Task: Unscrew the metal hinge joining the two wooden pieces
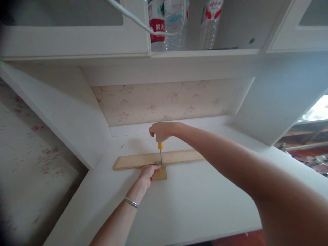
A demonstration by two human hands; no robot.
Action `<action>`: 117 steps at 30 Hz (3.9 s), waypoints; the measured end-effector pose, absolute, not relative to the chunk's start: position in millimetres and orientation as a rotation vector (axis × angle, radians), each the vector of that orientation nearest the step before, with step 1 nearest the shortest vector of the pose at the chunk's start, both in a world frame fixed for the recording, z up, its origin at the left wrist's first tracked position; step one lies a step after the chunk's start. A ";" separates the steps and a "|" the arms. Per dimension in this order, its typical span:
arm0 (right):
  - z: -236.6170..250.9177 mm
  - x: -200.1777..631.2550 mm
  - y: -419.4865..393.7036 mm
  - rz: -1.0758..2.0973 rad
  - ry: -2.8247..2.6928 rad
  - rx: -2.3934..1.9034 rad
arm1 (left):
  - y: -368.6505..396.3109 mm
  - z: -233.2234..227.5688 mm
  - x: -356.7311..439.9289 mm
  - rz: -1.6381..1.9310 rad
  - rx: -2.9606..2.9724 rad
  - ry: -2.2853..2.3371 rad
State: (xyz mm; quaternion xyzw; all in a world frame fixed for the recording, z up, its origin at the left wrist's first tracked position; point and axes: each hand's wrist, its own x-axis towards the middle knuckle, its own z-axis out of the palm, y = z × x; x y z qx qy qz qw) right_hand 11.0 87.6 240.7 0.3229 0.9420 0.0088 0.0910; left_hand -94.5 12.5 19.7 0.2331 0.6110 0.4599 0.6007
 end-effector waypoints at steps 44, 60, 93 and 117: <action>237.7 -7.0 93.3 0.195 2.610 1.446 | 13.9 13.1 -97.0 1.065 0.583 1.418; 238.5 -9.0 102.3 0.100 2.600 1.355 | 12.0 17.5 -95.4 1.107 0.598 1.421; 239.1 -0.5 101.1 -0.126 2.599 1.266 | 14.5 6.8 -96.0 1.138 0.651 1.418; 243.7 -1.4 94.6 -0.018 2.703 1.064 | 14.5 7.6 -96.1 1.096 0.658 1.440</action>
